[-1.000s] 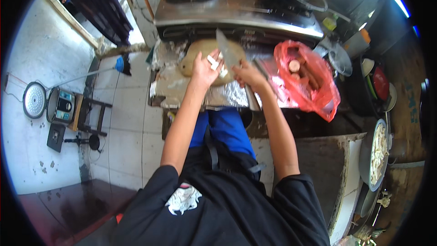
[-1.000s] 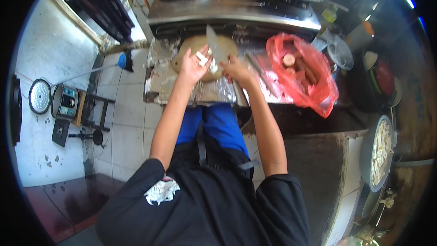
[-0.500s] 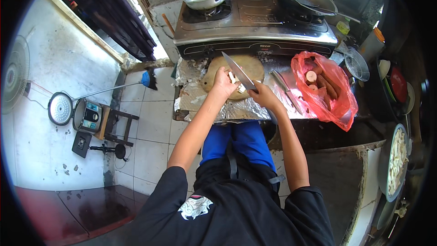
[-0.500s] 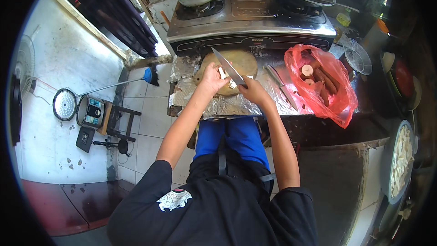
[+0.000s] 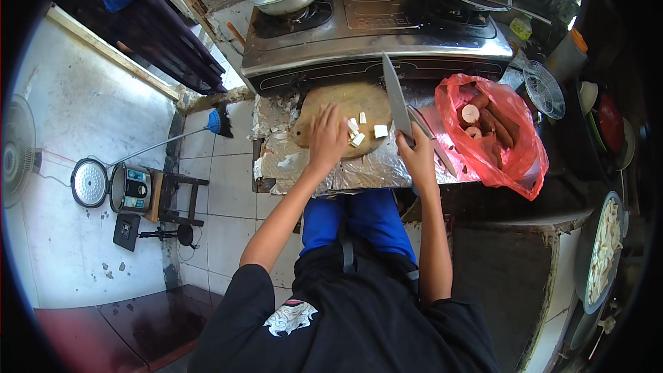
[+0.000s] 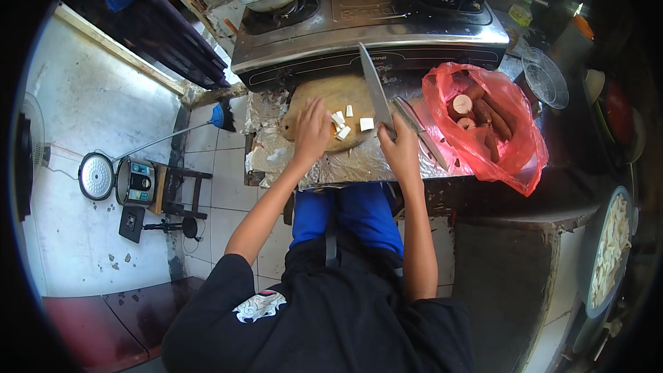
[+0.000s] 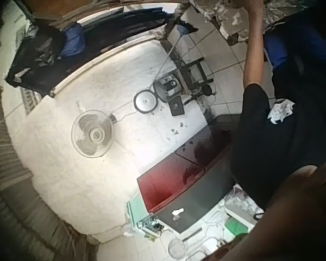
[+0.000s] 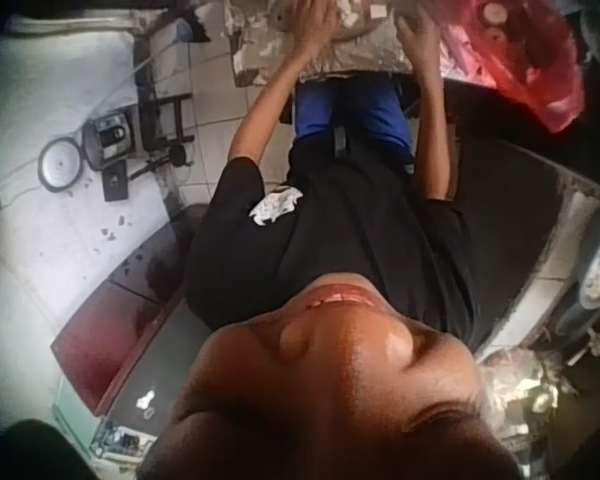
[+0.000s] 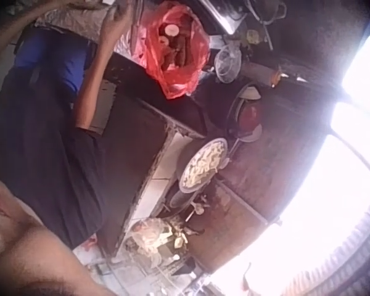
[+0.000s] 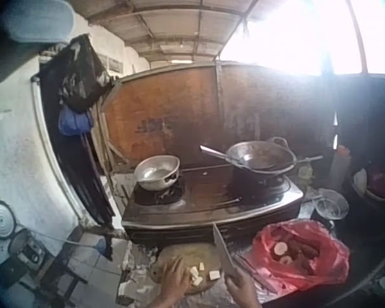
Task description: The recorder is peeling and cutting a cassava root on a wooden cutting board.
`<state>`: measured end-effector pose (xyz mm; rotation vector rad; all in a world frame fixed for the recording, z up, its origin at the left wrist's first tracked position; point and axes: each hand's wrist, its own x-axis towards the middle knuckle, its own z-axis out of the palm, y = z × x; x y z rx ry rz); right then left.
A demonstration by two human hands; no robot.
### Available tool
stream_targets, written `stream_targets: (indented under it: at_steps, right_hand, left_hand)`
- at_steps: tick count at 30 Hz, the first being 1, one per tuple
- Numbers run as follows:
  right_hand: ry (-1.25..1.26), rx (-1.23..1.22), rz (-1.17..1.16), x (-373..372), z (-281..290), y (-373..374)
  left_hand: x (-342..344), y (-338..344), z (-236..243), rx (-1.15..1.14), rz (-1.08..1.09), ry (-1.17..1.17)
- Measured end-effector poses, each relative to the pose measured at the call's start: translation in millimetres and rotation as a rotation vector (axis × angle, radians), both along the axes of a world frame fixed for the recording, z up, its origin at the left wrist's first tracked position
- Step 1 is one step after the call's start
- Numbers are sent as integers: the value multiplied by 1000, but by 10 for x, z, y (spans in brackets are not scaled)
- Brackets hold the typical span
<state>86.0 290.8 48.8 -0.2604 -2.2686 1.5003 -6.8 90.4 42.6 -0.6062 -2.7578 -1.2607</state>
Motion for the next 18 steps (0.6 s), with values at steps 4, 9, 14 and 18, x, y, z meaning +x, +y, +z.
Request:
stream_targets:
  at_steps: [4,9,14,18]
  right_hand:
    - [-114,-293,-81,282,269,-119]
    - [-163,-333,-111,623,297,-78]
    - [-240,-395,-171,994,242,-43]
    - [-200,-469,-193,991,255,-48]
  left_hand:
    - [52,121,-262,-499,44,272]
    - [-66,222,-231,-429,31,287]
    - [164,361,19,-416,-178,349]
    - [74,481,52,-421,-246,372]
